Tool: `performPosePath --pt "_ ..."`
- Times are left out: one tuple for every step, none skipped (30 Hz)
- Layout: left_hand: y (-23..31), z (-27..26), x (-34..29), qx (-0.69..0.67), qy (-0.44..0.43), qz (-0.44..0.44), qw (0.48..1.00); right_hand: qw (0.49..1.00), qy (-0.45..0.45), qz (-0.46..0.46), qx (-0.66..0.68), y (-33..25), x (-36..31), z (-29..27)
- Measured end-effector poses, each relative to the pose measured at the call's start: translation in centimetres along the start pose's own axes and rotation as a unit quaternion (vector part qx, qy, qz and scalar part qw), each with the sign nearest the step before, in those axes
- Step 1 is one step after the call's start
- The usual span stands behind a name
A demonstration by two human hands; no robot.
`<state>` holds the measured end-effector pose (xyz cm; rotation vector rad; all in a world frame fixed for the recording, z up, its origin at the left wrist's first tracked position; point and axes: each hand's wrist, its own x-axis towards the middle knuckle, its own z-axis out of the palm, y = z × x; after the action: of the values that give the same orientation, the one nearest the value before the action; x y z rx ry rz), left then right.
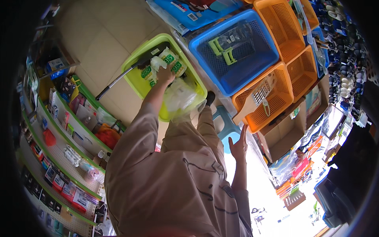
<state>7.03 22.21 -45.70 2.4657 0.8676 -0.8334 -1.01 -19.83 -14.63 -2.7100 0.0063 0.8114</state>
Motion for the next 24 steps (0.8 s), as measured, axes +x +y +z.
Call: performPosePath --pt "-0.5 0.3 -0.2 0.003 0.002 0.001 1.000 1.000 0.010 -0.018 -0.001 -0.1 0.1 0.1" --pt "-1.3 0.6 -0.9 -0.019 0.043 0.006 0.999 0.999 0.020 -0.037 -0.001 -0.1 0.1 0.2" --pt "-1.8 0.8 -1.5 -0.040 0.083 0.016 0.996 0.994 0.049 -0.083 -0.049 0.7 0.2 0.5" --pt "-2.5 0.7 -2.2 -0.037 0.086 0.017 0.995 0.994 0.051 -0.083 -0.044 0.6 0.2 0.3" --pt "-3.4 0.7 -2.9 -0.115 0.137 0.027 0.984 0.996 0.034 -0.069 -0.034 0.4 0.2 0.1" --pt "-4.1 0.4 -3.9 -0.192 0.186 0.039 0.963 0.998 0.017 -0.054 -0.023 0.3 0.1 -0.1" --pt "-3.7 -1.0 -5.5 -0.235 0.216 0.030 0.947 0.997 0.022 -0.066 -0.027 0.6 0.1 -0.1" --pt "-4.1 -1.0 -6.4 -0.232 0.219 0.034 0.947 0.997 0.025 -0.066 -0.022 0.9 0.2 -0.1" --pt "-5.1 -1.1 -7.5 -0.346 0.244 0.048 0.905 0.997 0.015 -0.072 -0.024 0.8 0.1 -0.2" --pt "-5.1 -2.1 -9.1 -0.456 0.262 0.067 0.848 0.997 0.008 -0.074 -0.025 1.0 0.1 -0.2" --pt "-4.9 -3.1 -11.1 -0.480 0.244 0.073 0.839 0.996 0.012 -0.088 -0.023 1.2 0.2 -0.3" --pt "-4.5 -4.1 -13.0 -0.475 0.244 0.080 0.842 0.997 0.000 -0.075 -0.021 1.1 0.0 -0.7" --pt "-4.2 -4.7 -14.5 -0.550 0.238 0.103 0.794 0.996 0.002 -0.089 -0.015 1.4 0.1 -0.7" --pt "-3.8 -5.4 -16.1 -0.620 0.230 0.127 0.739 0.995 0.005 -0.104 -0.009 1.7 0.3 -0.7" --pt "-2.4 -7.2 -18.2 -0.655 0.228 0.149 0.705 0.995 -0.005 -0.095 -0.013 1.6 0.2 -1.2" --pt "-1.3 -8.7 -20.2 -0.650 0.226 0.158 0.708 0.994 0.004 -0.109 -0.017 1.5 0.1 -1.8" --pt "-0.3 -9.9 -22.3 -0.677 0.202 0.166 0.688 0.993 0.009 -0.119 -0.024 2.2 0.0 -1.9" --pt "0.5 -10.9 -24.2 -0.702 0.180 0.175 0.667 0.991 0.016 -0.131 -0.030 3.0 0.4 -1.9" --pt "1.1 -11.3 -25.8 -0.707 0.149 0.175 0.669 0.987 0.030 -0.155 -0.028 3.6 0.4 -2.2" --pt "2.0 -11.9 -27.2 -0.704 0.142 0.183 0.671 0.987 0.032 -0.157 -0.025 4.3 0.5 -2.6" --pt "3.0 -12.6 -28.9 -0.702 0.116 0.187 0.677 0.986 0.035 -0.159 -0.035 4.9 0.4 -2.9" --pt "4.0 -13.2 -30.4 -0.700 0.098 0.189 0.682 0.984 0.037 -0.168 -0.047 5.2 0.7 -3.5" --pt "5.0 -13.9 -31.8 -0.697 0.097 0.198 0.682 0.984 0.046 -0.167 -0.043 5.4 0.7 -4.0" --pt "6.3 -14.6 -33.1 -0.695 0.073 0.224 0.680 0.985 0.043 -0.165 -0.016 4.6 0.1 -4.9"
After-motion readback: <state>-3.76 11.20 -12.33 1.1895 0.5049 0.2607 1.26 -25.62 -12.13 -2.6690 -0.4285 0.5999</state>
